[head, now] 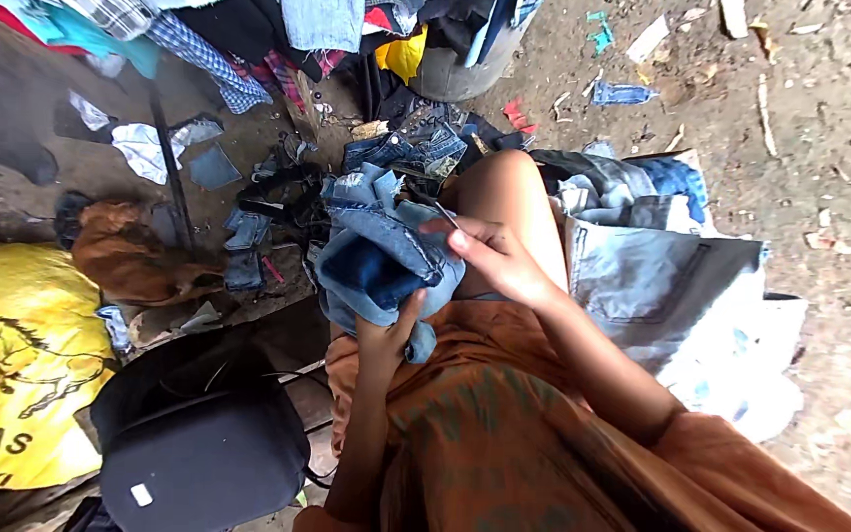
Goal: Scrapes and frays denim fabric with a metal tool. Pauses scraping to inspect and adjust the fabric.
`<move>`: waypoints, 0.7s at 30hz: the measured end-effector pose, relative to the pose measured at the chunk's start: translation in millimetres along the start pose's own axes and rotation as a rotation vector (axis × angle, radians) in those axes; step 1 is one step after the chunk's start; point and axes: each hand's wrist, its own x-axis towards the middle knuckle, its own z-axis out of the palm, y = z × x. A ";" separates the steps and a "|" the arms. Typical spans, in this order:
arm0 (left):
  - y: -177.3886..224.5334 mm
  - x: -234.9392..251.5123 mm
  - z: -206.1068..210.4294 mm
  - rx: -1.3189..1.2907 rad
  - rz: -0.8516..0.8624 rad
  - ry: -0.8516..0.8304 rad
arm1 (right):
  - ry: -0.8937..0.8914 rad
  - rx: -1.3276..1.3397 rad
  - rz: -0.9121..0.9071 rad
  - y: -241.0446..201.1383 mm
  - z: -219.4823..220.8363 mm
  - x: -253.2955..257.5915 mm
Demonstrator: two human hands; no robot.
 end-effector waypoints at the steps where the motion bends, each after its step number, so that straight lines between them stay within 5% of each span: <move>1: -2.2 1.7 -1.2 -0.090 -0.059 -0.002 | 0.006 0.006 0.008 4.1 2.8 -4.6; 5: -8.5 4.4 -9.0 -0.310 -0.326 0.041 | 0.003 -0.001 0.160 34.3 13.1 -22.5; 11: -4.6 5.2 -14.2 -0.295 -0.342 0.081 | -0.036 -0.238 0.396 40.6 25.7 -9.4; 17: 1.2 1.4 -18.1 -0.221 -0.409 0.045 | -0.023 -0.384 0.298 17.8 14.0 -29.7; 21: 8.7 2.0 -17.9 -0.250 -0.464 0.020 | -0.031 -0.483 -0.033 22.3 17.0 -57.8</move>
